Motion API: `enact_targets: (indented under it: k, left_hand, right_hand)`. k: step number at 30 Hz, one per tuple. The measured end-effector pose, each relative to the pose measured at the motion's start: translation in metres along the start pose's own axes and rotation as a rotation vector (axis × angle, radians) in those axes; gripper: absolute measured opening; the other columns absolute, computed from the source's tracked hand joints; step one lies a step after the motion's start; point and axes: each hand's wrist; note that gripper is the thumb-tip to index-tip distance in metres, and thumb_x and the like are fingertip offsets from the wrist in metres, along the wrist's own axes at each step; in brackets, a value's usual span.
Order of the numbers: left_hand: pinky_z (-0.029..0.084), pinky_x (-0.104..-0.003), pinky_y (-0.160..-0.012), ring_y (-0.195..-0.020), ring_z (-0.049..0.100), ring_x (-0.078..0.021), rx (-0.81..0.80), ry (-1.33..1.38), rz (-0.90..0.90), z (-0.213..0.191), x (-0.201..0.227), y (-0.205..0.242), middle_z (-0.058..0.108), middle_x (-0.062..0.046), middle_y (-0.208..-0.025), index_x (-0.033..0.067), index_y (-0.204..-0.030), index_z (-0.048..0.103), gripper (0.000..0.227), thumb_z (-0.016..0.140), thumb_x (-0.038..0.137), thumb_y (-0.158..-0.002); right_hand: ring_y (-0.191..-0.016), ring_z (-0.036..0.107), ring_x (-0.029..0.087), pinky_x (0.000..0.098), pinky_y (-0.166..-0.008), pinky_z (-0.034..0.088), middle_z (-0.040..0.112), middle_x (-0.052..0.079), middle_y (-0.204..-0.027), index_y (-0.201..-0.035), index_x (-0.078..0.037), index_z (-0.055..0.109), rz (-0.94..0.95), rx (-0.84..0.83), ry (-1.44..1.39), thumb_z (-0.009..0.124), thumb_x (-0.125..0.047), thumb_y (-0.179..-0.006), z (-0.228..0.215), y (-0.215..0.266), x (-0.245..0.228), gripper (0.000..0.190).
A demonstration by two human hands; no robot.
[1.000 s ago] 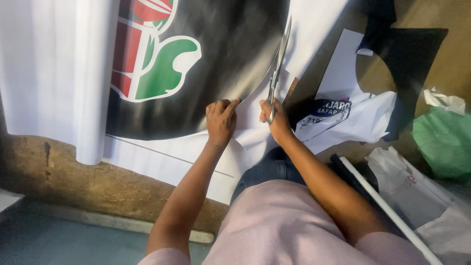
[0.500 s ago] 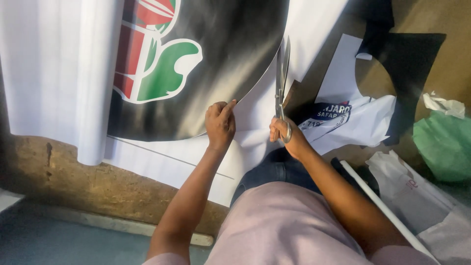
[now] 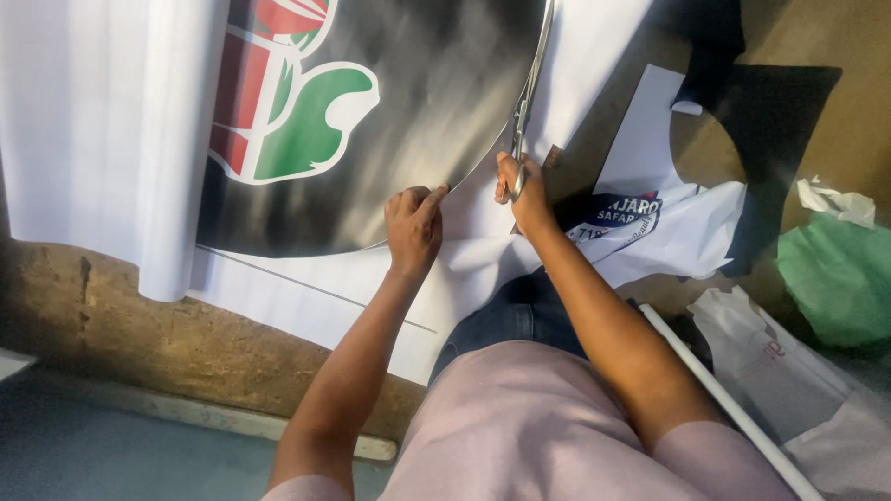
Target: The person unrolls a large sheet of white vinyl with a printed graphic onto a wooden table. Using a pair of scissors, they carefully cut along the outline of the graphic to separate it from the surrounding material.
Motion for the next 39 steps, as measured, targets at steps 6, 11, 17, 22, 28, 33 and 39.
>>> enact_targets:
  k: [6,11,17,22,28,33,39]
  left_hand:
    - [0.048,-0.040,-0.083,-0.094,0.066,-0.0265,-0.016,0.004,0.011,0.004,-0.002,0.001,0.064,-0.003,-0.099,0.0258,-0.121,0.081,0.034,0.073,0.007,-0.094]
    - [0.048,-0.039,-0.090,-0.094,0.066,-0.0245,-0.061,-0.023,-0.002,0.006,-0.002,0.001,0.065,-0.002,-0.100,0.0248,-0.121,0.080,0.033,0.074,0.007,-0.094]
    - [0.049,-0.040,-0.093,-0.096,0.068,-0.0247,-0.115,-0.032,-0.005,0.006,-0.002,-0.001,0.067,-0.003,-0.102,0.0223,-0.123,0.080,0.034,0.077,0.006,-0.092]
    - [0.049,-0.040,-0.093,-0.099,0.068,-0.0254,-0.171,-0.059,-0.019,0.009,-0.002,0.000,0.066,-0.004,-0.103,0.0218,-0.123,0.079,0.033,0.075,0.008,-0.094]
    - [0.051,-0.041,-0.091,-0.100,0.067,-0.0266,-0.171,-0.112,-0.049,0.023,-0.004,0.007,0.065,-0.005,-0.103,0.0217,-0.121,0.078,0.034,0.077,0.006,-0.090]
    - [0.050,-0.039,-0.088,-0.102,0.067,-0.0264,-0.120,-0.142,-0.079,0.027,0.005,0.009,0.064,-0.004,-0.101,0.0224,-0.118,0.078,0.029,0.075,0.008,-0.093]
    - [0.050,-0.040,-0.086,-0.103,0.067,-0.0275,-0.060,-0.204,-0.129,0.028,0.025,0.002,0.064,-0.004,-0.102,0.0217,-0.114,0.078,0.025,0.077,0.011,-0.092]
  right_hand:
    - [-0.045,0.062,0.019,0.0238,-0.047,0.048,0.059,0.012,-0.052,-0.069,-0.011,0.056,-0.038,0.024,0.043,0.068,-0.031,-0.097,-0.001,-0.001,0.002,0.036]
    - [-0.048,0.063,0.018,0.0244,-0.049,0.049,0.059,0.011,-0.054,-0.070,-0.011,0.057,-0.018,0.040,0.121,0.067,-0.032,-0.096,-0.002,0.004,-0.009,0.034]
    - [-0.048,0.063,0.018,0.0247,-0.049,0.049,0.059,0.010,-0.053,-0.071,-0.011,0.058,-0.007,0.054,0.149,0.067,-0.031,-0.097,-0.006,0.007,-0.012,0.034]
    - [-0.049,0.064,0.017,0.0246,-0.049,0.049,0.060,0.010,-0.053,-0.071,-0.011,0.060,0.027,0.057,0.185,0.068,-0.032,-0.097,-0.010,0.014,-0.022,0.034]
    - [-0.049,0.065,0.016,0.0243,-0.050,0.049,0.060,0.008,-0.052,-0.071,-0.012,0.060,0.011,0.051,0.213,0.070,-0.033,-0.094,-0.021,-0.019,-0.018,0.033]
    - [-0.050,0.064,0.016,0.0235,-0.051,0.049,0.060,0.007,-0.054,-0.074,-0.012,0.059,-0.001,0.026,0.188,0.069,-0.034,-0.093,-0.024,-0.035,-0.034,0.030]
    - [-0.051,0.066,0.016,0.0237,-0.053,0.051,0.061,0.006,-0.054,-0.074,-0.012,0.062,0.015,0.037,0.312,0.067,-0.037,-0.092,-0.033,-0.029,-0.047,0.031]
Point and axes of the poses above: each hand's wrist, its own y-axis away from the middle knuckle, its own z-axis out of the palm, x = y × z
